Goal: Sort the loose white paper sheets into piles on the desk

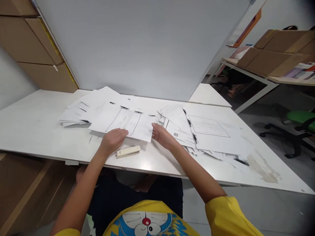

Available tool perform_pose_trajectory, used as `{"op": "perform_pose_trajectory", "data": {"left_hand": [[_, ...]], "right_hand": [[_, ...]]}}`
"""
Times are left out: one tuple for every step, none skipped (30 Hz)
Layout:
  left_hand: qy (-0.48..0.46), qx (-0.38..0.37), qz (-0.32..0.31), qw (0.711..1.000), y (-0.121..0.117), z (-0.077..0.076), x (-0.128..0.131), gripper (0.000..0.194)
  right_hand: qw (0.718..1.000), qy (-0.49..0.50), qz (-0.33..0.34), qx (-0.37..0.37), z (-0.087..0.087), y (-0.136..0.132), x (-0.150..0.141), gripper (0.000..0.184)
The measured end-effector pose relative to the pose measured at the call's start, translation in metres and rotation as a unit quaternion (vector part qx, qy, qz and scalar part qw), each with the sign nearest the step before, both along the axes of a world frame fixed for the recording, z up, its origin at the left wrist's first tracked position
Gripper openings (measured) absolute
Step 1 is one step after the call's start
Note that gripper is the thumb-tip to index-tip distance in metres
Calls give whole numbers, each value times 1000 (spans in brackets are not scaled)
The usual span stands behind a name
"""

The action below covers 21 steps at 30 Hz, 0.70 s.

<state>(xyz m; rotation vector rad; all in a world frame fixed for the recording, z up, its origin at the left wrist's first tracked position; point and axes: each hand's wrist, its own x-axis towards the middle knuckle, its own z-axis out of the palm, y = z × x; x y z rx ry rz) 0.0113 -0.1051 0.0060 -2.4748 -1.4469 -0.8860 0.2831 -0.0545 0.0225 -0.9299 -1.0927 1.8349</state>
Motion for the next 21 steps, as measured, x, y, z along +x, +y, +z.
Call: {"op": "perform_pose_trajectory", "data": {"left_hand": [[11,-8,-18,1000,0,0,1,43],[18,-11,-34,999,-1,0,2,42],[21,-11,-45,999,-2,-1,2,42],[21,-12,-52,998,-3,-1,2,43],[20,-12,-53,998,-4,-2,1,43],[16,-12,-46,999,-5,-3,0,44],[9,-9,-32,999,-5,-4,-2,45],[-1,-2,-6,1000,-5,-4,-4,46],[-16,11,33,999,-3,-5,-8,47],[-34,29,86,995,-1,-5,-14,47],[-54,48,150,986,2,-4,-21,48],[-74,64,219,971,7,-4,-30,49],[-93,73,287,951,12,-3,-40,52],[-108,67,341,931,18,-2,-50,57],[-122,55,377,917,24,-1,-60,63],[-130,35,392,910,29,-1,-69,66],[-142,19,398,906,33,0,-77,65],[-155,9,399,904,35,0,-83,62],[-170,5,397,902,36,-1,-86,57],[-188,11,395,899,35,-1,-88,51],[-209,22,393,895,32,-2,-89,47]], "right_hand": [[1000,-5,-14,0,-1,4,-5,34],[999,-12,-31,-2,-4,6,-9,32],[999,-20,-49,-4,-7,8,-12,31],[998,-29,-64,-2,-11,9,-13,32],[996,-38,-79,6,-15,10,-13,34],[994,-50,-94,20,-19,11,-10,36],[991,-64,-112,36,-21,13,-6,41],[987,-78,-130,50,-23,15,0,46],[984,-90,-144,60,-23,19,7,51],[982,-99,-152,62,-23,22,14,55],[981,-104,-156,56,-23,26,20,59],[981,-106,-157,46,-23,28,24,63],[981,-107,-158,34,-23,30,26,68],[981,-107,-160,21,-24,29,26,74],[981,-107,-159,9,-24,27,23,80],[982,-110,-151,-3,-24,23,19,86],[983,-119,-138,-11,-24,18,14,91],[983,-137,-121,-14,-24,13,9,95],[981,-164,-103,-10,-23,7,4,97],[976,-196,-89,1,-21,2,0,99],[971,-226,-79,15,-19,-2,-2,100]]}}
